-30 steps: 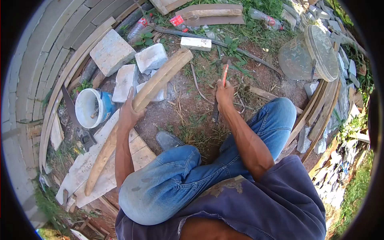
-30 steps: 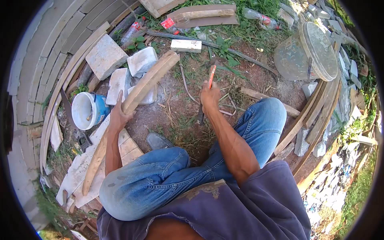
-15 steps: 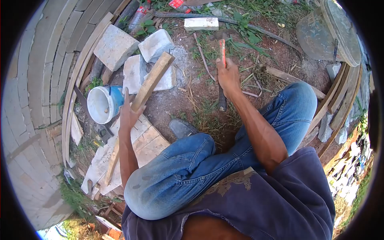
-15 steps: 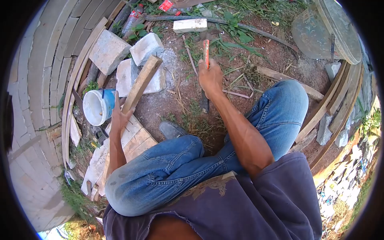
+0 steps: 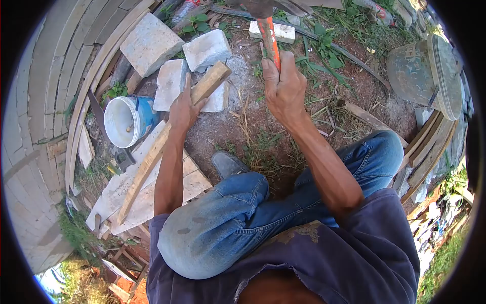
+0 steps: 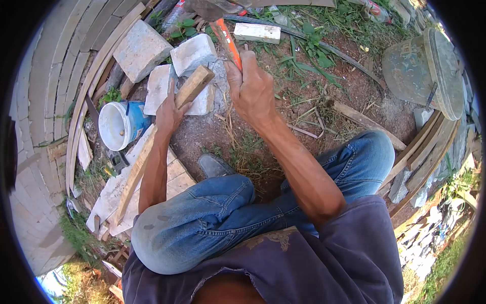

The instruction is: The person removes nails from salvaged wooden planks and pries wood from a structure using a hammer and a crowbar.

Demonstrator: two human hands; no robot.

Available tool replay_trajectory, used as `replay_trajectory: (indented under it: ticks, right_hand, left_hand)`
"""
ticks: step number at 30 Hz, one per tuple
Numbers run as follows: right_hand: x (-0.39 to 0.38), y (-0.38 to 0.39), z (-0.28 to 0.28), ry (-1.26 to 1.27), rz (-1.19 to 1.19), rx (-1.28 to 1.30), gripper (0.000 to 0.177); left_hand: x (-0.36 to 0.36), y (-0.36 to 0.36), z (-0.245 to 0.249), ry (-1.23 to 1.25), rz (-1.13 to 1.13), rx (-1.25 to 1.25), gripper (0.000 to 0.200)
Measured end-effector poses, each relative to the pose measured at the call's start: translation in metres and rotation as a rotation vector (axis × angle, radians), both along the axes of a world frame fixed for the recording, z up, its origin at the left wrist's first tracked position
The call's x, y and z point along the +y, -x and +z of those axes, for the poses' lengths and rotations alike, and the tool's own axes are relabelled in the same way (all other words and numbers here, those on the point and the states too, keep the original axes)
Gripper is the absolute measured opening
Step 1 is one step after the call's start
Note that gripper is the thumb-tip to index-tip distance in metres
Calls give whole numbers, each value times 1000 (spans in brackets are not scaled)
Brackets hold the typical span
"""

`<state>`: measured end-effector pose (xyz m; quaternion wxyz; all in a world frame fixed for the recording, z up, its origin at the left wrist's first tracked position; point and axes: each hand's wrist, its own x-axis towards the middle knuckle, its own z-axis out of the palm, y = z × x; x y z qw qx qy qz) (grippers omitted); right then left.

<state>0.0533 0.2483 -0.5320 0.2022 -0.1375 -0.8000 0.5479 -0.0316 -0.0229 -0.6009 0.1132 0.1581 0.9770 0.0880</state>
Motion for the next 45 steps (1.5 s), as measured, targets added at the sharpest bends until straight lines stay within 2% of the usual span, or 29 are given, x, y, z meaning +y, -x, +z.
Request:
replay_trajectory:
  ticks: [3, 5, 7, 9, 11, 13, 14, 15, 16, 18, 19, 21, 22, 24, 27, 28, 29, 30, 32, 33, 35, 36, 37, 39, 43, 45]
  right_hand:
    - [-13, 2, -63, -156, 67, -87, 23]
    - [-10, 11, -103, -269, 277, -355, 22]
    - [2, 37, -55, -200, 247, -271, 22]
    - [-2, 21, -21, -96, 235, -261, 22]
    - [-3, 17, -3, 7, 12, -150, 24]
    - [-14, 7, -58, 4, -36, -68, 27]
    - [-16, 2, -103, -102, 117, -191, 28]
    - [-14, 1, -124, -209, 264, -308, 29]
    - [-12, 4, -122, -209, 244, -293, 29]
    - [-9, 18, -119, 175, 192, -309, 32]
    - [-9, 8, -100, 180, 200, -324, 32]
    - [9, 7, -61, 583, 119, -417, 32]
    - [14, 1, -58, 689, 117, -414, 31]
    - [16, -7, -66, 736, 68, -427, 30]
    - [14, -11, -80, 800, 5, -449, 28]
    - [13, -13, -80, 922, 10, -519, 29]
    - [11, -16, -81, 1048, 11, -592, 29]
    - [9, -19, -85, 1057, 1, -594, 29]
    - [1, -24, -91, 1458, -161, -475, 33]
    - [-3, -24, -91, 1460, -165, -482, 33]
    - [-16, -10, -84, 1507, -767, -124, 33]
    - [-23, -4, -73, 1458, -907, -98, 33]
    - [-34, -8, -78, 1458, -908, -107, 33]
    - [-54, -21, -90, 1430, -39, -488, 33]
    - [-48, 4, -102, 1520, 85, -610, 29]
    - [-39, -4, -102, 1580, -510, -335, 31]
  left_hand:
    - [-3, -6, 1, -17, -11, 2, 97]
    - [1, 0, 2, -2, -22, 4, 97]
    - [4, 12, -2, -28, -45, 81, 97]
    - [-6, -8, -5, -28, -61, 81, 97]
    - [-3, -2, -3, -13, -25, 39, 98]
    - [-4, -1, -4, -26, -28, 61, 98]
    - [-4, -3, -4, -26, -45, 73, 98]
    - [-2, -6, -5, -31, -54, 83, 98]
    - [-2, -6, -2, -8, -44, 64, 98]
    - [2, -3, 4, 23, 9, 35, 98]
    - [-2, -16, 3, 28, 17, 20, 98]
    - [1, -15, -4, -27, -59, 232, 101]
    - [1, -17, -9, -29, -66, 226, 101]
    - [6, -25, -18, -62, -150, 613, 102]
    - [14, -39, -20, 34, -185, 627, 101]
    - [14, -37, -17, 37, -194, 625, 101]
    - [12, -36, -14, 1, -118, 455, 102]
    - [11, -33, -13, -34, -41, 286, 102]
    - [8, -24, -12, 9, -38, 214, 103]
    - [5, -23, -13, 47, -19, 153, 103]
    - [4, -25, -16, 32, -27, 184, 103]
    - [3, -27, -17, 20, -45, 215, 102]
    - [3, -29, -18, 24, -42, 210, 102]
    - [2, -28, -19, 25, -69, 237, 103]
    - [-7, -8, -15, -73, -75, 288, 105]
    - [-10, -17, -18, 2, -25, 241, 105]
